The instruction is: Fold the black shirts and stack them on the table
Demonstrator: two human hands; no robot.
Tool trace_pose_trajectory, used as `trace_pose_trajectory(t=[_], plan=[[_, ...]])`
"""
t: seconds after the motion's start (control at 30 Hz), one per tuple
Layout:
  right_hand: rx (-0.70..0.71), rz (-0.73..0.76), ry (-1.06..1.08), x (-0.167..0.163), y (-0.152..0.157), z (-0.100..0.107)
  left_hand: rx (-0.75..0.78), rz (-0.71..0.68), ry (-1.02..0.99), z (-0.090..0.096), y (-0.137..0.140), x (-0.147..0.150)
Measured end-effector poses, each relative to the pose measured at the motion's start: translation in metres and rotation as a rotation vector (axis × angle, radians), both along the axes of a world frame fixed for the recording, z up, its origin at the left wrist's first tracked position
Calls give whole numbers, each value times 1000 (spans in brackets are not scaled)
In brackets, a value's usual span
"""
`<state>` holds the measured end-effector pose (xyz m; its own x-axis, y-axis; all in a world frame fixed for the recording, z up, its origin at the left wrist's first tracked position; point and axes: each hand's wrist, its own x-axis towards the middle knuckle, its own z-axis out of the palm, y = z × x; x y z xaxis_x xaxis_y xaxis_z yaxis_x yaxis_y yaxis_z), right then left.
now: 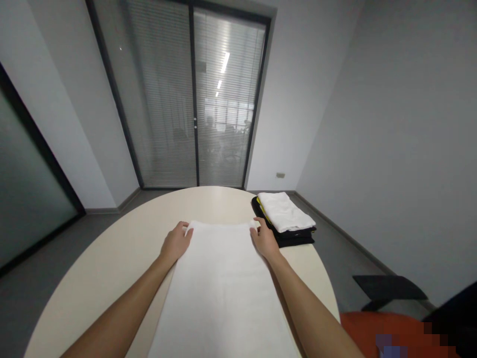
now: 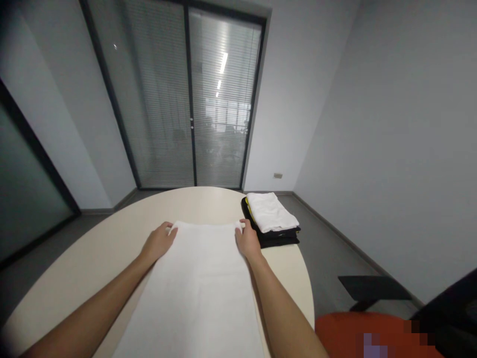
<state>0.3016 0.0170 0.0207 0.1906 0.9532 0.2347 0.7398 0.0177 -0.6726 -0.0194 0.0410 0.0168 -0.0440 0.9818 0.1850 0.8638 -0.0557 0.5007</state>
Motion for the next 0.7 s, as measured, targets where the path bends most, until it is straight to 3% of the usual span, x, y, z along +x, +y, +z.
trace_pose_trajectory(t=[0.2, 0.3, 0.43, 0.5, 0.6, 0.7], plan=[[28, 12, -45, -5, -3, 3, 99, -60, -137, 2, -10, -5], [40, -10, -112, -8, -4, 10, 108, -34, -67, 5, -11, -2], [128, 50, -342, -16, -19, 27, 275, -68, 95, 16, -26, 10], [43, 184, -388, -22, -33, 31, 283, -163, 148, 17, -39, 18], [-231, 399, -366, -31, -50, 27, 148, -333, 179, 8, -56, 31], [-363, 441, -368, -37, -54, 19, 51, -376, 218, -5, -57, 37]])
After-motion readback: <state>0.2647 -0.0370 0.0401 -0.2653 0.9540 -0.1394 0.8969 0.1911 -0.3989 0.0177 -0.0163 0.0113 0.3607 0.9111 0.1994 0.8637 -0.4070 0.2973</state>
